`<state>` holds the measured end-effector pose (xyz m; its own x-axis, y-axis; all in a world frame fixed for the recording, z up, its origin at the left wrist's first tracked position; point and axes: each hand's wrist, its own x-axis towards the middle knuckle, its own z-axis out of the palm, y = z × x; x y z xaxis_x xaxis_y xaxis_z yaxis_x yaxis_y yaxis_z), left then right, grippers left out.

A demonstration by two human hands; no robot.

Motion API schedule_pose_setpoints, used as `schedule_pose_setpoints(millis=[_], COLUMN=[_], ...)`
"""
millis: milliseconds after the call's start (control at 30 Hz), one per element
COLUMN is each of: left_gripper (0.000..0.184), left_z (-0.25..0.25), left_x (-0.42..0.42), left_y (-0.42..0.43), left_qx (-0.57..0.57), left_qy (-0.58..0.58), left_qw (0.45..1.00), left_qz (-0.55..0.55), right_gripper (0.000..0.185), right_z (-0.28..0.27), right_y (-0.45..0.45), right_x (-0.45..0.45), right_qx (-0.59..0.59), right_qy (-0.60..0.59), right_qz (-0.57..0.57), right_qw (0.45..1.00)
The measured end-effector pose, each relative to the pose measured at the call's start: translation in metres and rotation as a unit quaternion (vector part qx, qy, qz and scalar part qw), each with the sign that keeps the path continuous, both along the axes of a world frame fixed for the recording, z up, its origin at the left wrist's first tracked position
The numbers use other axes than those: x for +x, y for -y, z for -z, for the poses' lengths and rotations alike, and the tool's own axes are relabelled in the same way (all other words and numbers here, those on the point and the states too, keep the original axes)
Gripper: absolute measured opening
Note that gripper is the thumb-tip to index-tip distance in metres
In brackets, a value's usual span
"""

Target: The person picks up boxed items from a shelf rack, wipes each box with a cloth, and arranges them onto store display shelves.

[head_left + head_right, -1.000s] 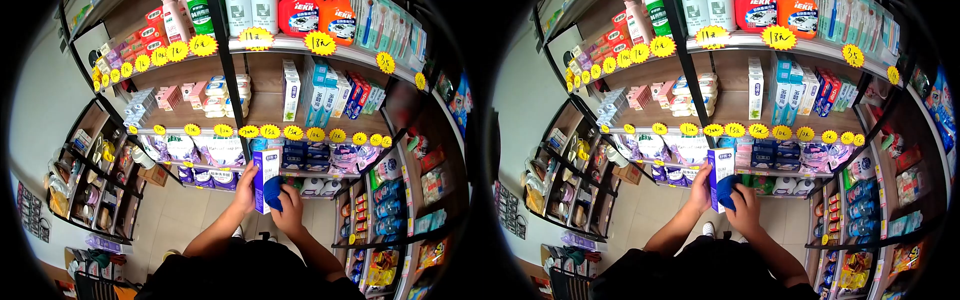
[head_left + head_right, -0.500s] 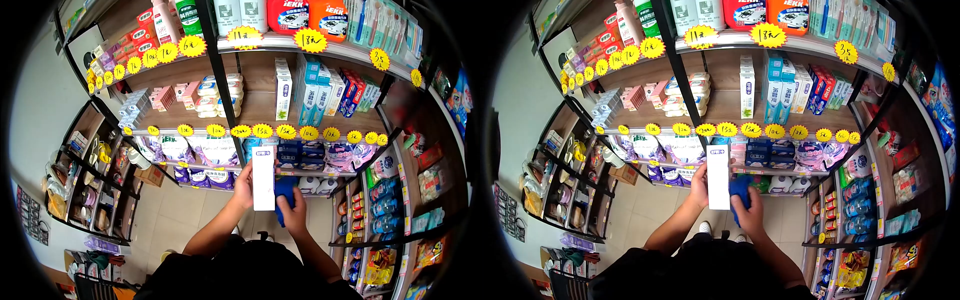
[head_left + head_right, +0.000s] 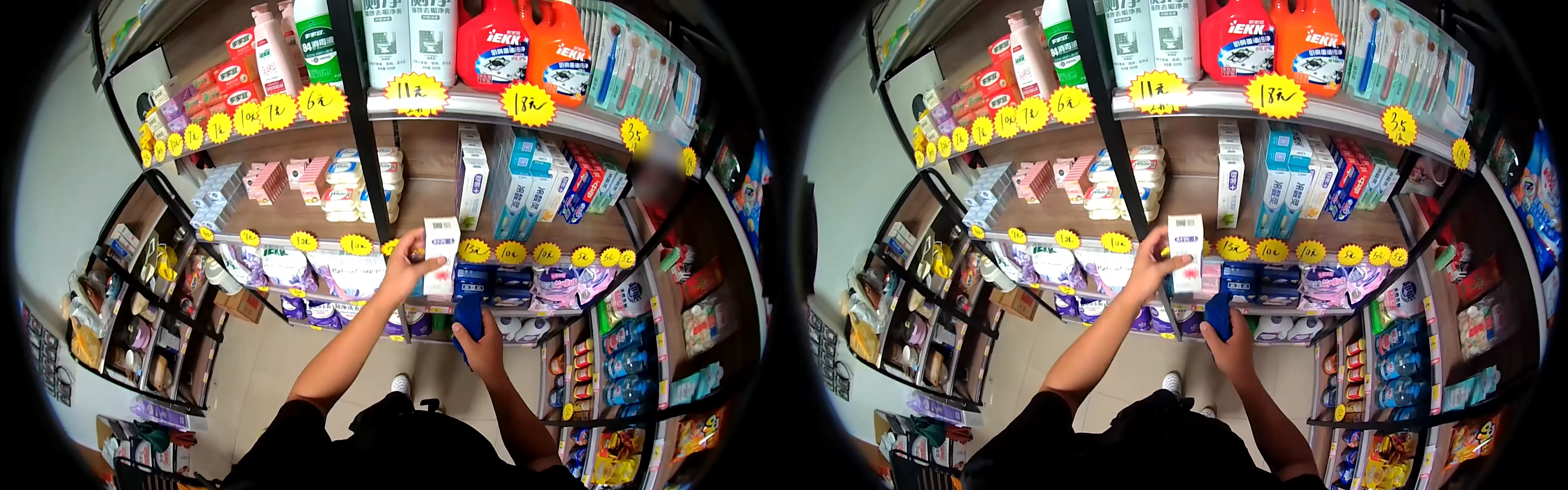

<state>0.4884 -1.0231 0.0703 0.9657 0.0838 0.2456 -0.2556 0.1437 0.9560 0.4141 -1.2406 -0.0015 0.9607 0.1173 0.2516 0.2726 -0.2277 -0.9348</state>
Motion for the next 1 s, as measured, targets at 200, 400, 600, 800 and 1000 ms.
schedule_pose_setpoints(millis=[200, 400, 600, 800, 1000], left_gripper=[0.056, 0.047, 0.054, 0.054, 0.054], left_z=[-0.01, 0.009, 0.05, 0.058, 0.08], left_x=[0.12, 0.215, 0.29, 0.323, 0.362], left_y=[-0.022, -0.033, -0.038, -0.031, -0.034], left_qx=[0.018, 0.001, 0.023, 0.143, 0.129], left_qy=[0.011, 0.01, 0.037, 0.032, 0.02], left_qw=[0.993, 0.984, 0.979, 0.959, 0.965], left_qz=[-0.12, -0.176, -0.201, -0.244, -0.228], right_gripper=[0.047, 0.045, 0.037, 0.045, 0.047], right_z=[-0.011, 0.023, 0.013, 0.04, 0.031], right_y=[-0.006, -0.016, -0.019, -0.003, 0.022], right_x=[0.022, 0.049, 0.062, 0.088, 0.116], right_qx=[-0.02, -0.013, -0.015, -0.046, -0.073], right_qy=[-0.039, -0.039, -0.154, -0.13, -0.119], right_qz=[0.023, 0.104, 0.051, 0.03, 0.002], right_qw=[0.999, 0.994, 0.987, 0.99, 0.99])
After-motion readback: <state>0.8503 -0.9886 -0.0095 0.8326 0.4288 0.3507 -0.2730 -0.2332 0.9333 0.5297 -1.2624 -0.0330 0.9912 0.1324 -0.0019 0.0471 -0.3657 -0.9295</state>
